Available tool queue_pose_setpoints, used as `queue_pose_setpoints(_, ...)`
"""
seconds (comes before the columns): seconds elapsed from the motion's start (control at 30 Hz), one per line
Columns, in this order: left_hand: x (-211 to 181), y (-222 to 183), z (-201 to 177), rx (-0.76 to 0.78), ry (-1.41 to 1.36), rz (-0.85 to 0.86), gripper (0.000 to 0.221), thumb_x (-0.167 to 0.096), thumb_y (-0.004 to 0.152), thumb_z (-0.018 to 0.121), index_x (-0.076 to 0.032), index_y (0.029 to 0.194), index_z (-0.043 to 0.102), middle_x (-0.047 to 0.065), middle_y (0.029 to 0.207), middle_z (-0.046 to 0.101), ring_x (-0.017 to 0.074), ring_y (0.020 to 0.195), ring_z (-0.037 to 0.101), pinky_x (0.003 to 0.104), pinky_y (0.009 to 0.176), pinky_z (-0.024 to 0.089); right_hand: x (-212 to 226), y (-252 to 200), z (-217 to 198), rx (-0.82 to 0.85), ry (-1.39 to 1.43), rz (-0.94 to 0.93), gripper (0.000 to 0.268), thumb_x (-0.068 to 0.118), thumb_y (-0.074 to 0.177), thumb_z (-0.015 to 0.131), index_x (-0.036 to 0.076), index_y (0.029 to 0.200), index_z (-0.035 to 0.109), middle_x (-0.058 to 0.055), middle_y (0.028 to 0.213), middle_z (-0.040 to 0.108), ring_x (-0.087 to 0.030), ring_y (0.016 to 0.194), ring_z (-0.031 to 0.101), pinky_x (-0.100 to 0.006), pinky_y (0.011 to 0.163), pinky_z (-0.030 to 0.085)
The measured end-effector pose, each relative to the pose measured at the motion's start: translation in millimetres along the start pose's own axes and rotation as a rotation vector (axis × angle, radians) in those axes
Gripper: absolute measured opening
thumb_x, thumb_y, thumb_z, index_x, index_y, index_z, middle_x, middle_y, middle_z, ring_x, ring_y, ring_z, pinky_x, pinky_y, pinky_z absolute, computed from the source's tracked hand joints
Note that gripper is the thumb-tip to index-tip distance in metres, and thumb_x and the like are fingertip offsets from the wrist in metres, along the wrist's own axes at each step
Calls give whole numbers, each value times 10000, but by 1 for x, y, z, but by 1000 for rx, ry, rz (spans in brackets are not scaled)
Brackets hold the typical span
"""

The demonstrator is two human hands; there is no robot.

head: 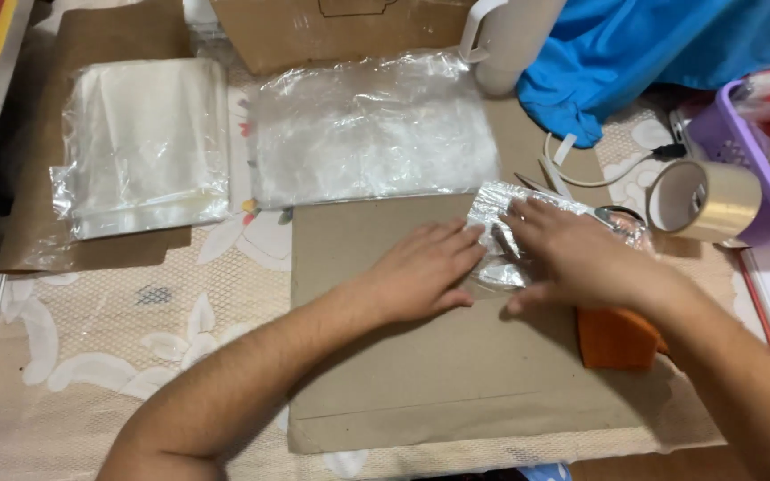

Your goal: The person is organizing and stacking clear plastic bags on a cardboard sheet, smoothing them out individually before adding them to the pile and eventually securing them with tape.

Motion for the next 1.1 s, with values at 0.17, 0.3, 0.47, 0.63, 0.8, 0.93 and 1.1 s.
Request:
queue_pose_setpoints(0.17, 3, 4, 52, -307, 217, 108, 161, -271, 951, 607, -134, 1020, 655, 56, 983, 672, 255, 985, 644, 373, 803, 504, -2, -16, 67, -263, -75, -29, 586, 463, 877, 679, 88, 1315, 574, -161, 1350, 591, -360, 1304, 516, -478, 1033, 436)
queue_pose_setpoints(0.3, -13, -12, -6, -535, -151, -29, 170, -315, 1013, 568, -167, 934, 598, 7, 850, 629, 246, 889, 670, 350, 743, 544, -10, -25, 82, -663, -79, 24, 225, 211, 879, 653, 246, 1083, 741, -6, 907, 773, -219, 927, 745, -390, 813, 574)
queue_pose_setpoints(0.47, -28, -38, -53, -617, -525, -202, 728, -402, 802, 846, -111, 1305, 407, 110, 1309, 617, 328, 1264, 570, 496, 1079, 403, 37, -28, 15, -825, 624, -24, 115, 136, 919, 719, 167, 1009, 783, -25, 835, 789, -147, 822, 749, -272, 742, 565)
queue_pose_setpoints(0.63, -24, -62, -54, -486, -838, -597, 1146, -348, 740, 897, -38, 1568, 167, 257, 1517, 386, 454, 1441, 333, 552, 1210, 238, 56, -18, -22, -827, 1325, -90, 89, 115, 984, 625, 29, 1004, 629, -182, 945, 749, -243, 848, 766, -383, 789, 655)
queue_pose_setpoints(0.8, -18, -78, -31, -318, -1610, -537, 792, -89, 799, 774, -38, 1505, 418, 64, 1015, 670, 165, 890, 648, 331, 891, 549, 28, 6, -25, -772, 1779, 137, 323, 394, 942, 631, 161, 1151, 552, -56, 943, 699, -154, 759, 715, -221, 553, 554)
queue_pose_setpoints(0.93, -31, -70, -24, -305, -1509, -642, 1084, -225, 701, 804, -188, 1616, 224, 59, 1119, 430, 187, 1122, 469, 307, 1006, 451, 24, 17, -5, -520, 2320, -273, 156, 150, 978, 679, 71, 1112, 668, -158, 1007, 752, -266, 839, 753, -262, 595, 635)
queue_pose_setpoints(1.1, -36, -61, -19, -643, -1891, -809, 971, -175, 692, 766, -139, 1503, 232, 235, 1461, 494, 299, 1222, 589, 405, 1131, 437, 44, 6, -9, -226, 2665, -824, 197, 143, 1121, 563, -9, 1106, 687, -194, 1104, 745, -304, 1035, 739, -367, 916, 641)
Point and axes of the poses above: each hand's wrist, its own y-axis towards the middle knuckle, its own z-axis out of the palm, x = y × z, the point moved 1 cm from there along y, towards the middle knuckle
